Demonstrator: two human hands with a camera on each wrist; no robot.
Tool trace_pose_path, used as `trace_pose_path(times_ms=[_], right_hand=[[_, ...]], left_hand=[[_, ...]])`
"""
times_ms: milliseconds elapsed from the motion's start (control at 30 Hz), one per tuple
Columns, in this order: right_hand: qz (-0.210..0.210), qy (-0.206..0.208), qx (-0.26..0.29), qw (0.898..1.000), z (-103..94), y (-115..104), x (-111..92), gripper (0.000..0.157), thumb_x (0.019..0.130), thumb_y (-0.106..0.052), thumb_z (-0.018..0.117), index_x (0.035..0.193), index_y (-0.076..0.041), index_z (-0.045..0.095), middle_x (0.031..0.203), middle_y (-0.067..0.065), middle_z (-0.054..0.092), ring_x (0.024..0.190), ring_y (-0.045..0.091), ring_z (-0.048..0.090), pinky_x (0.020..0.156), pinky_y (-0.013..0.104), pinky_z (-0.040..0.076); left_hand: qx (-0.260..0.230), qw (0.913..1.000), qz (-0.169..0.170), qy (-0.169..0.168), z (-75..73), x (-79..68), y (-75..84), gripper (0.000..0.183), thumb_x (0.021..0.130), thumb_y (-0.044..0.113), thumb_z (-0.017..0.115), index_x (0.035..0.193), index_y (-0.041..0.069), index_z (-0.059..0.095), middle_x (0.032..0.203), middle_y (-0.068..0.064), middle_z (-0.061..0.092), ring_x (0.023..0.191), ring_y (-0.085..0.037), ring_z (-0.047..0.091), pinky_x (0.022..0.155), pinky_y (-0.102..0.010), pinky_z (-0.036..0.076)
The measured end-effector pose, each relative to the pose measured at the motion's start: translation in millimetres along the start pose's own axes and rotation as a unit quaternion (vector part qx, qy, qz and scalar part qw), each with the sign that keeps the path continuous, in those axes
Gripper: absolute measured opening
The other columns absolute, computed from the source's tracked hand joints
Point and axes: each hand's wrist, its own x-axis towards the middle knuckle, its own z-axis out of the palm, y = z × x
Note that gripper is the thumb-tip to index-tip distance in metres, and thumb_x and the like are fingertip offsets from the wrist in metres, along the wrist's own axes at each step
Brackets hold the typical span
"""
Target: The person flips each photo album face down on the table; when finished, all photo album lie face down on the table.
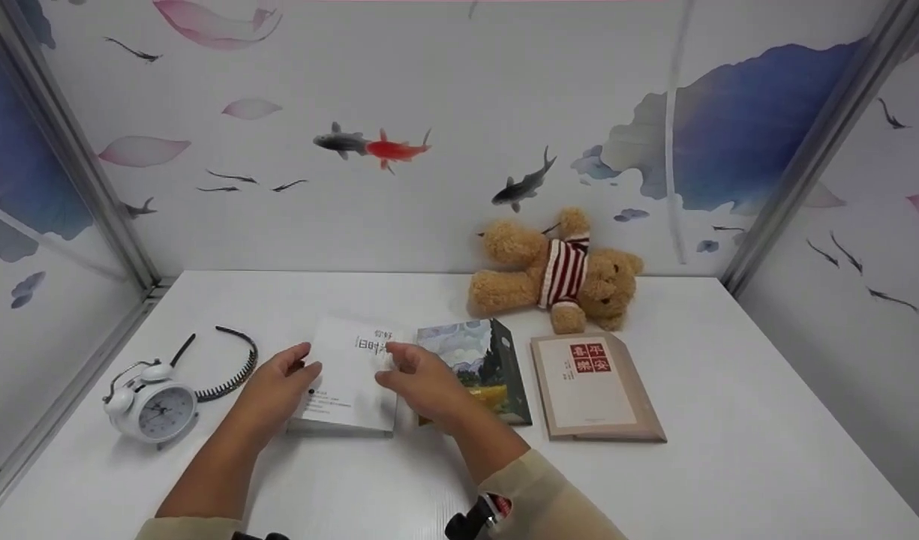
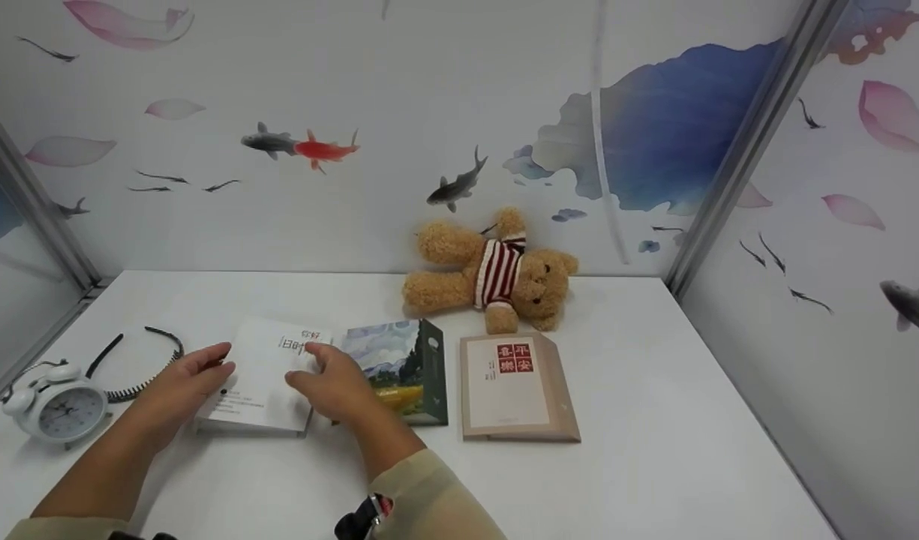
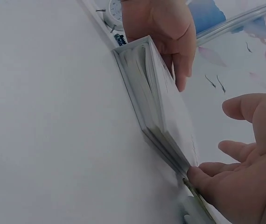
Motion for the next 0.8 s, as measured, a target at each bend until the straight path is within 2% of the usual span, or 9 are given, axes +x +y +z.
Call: trace_pose_path(times_ms=[200, 333, 533, 667, 800], right_hand=[[-0.002, -0.006, 0.001, 1.000, 1.1, 2.8, -0.2, 0.065, 0.100, -0.029, 0.073, 0.160, -0.015, 0.050, 0.170, 0.013, 0.044, 0.160, 0.035, 0.041, 0.131, 0.052, 0.035], [0.001, -0.012, -0.007, 1.000, 5.0, 1.1, -0.4, 0.069, 0.100, -0.030, 0.074, 0.162, -0.017, 0.048, 0.172, 0.010, 0.042, 0.161, 0.033, 0.039, 0.133, 0.052, 0.033], [-0.006, -0.028, 0.017, 0.999, 7.1, -1.0, -2.4, 0.074, 0.098, -0.028, 0.076, 0.164, -0.013, 0.044, 0.173, 0.009, 0.040, 0.163, 0.032, 0.035, 0.135, 0.050, 0.028], [-0.006, -0.037, 0.015, 0.999, 6.5, -0.3, -2.4, 0.076, 0.098, -0.030, 0.077, 0.165, -0.015, 0.043, 0.173, 0.009, 0.039, 0.164, 0.031, 0.033, 0.135, 0.050, 0.027], [-0.002, -0.037, -0.005, 0.999, 6.3, 0.0, -4.0, 0.076, 0.097, -0.034, 0.078, 0.164, -0.019, 0.046, 0.173, 0.007, 0.039, 0.164, 0.030, 0.033, 0.135, 0.051, 0.027]], left_hand=[[0.013, 0.9999, -0.006, -0.004, 3.0, 1.8, -1.9, 0.074, 0.111, 0.034, 0.053, 0.172, 0.006, 0.019, 0.179, -0.020, 0.019, 0.168, -0.040, 0.016, 0.137, -0.056, 0.018], [0.024, 0.9996, -0.011, 0.004, 1.6, 0.7, -0.8, 0.073, 0.112, 0.036, 0.052, 0.172, 0.009, 0.020, 0.179, -0.018, 0.020, 0.168, -0.040, 0.017, 0.136, -0.057, 0.019], [0.013, 0.9998, 0.010, 0.013, -2.1, -5.5, 5.8, 0.068, 0.112, 0.037, 0.050, 0.172, 0.016, 0.025, 0.180, -0.015, 0.022, 0.167, -0.040, 0.020, 0.136, -0.059, 0.019], [0.011, 0.9995, 0.017, 0.025, -2.1, -9.2, 10.8, 0.063, 0.113, 0.038, 0.049, 0.171, 0.022, 0.030, 0.181, -0.010, 0.021, 0.168, -0.040, 0.015, 0.135, -0.064, 0.015], [0.009, 0.9995, 0.018, 0.026, -0.7, -10.2, 14.8, 0.061, 0.112, 0.034, 0.047, 0.170, 0.021, 0.031, 0.182, -0.011, 0.017, 0.169, -0.041, 0.008, 0.135, -0.065, 0.011]])
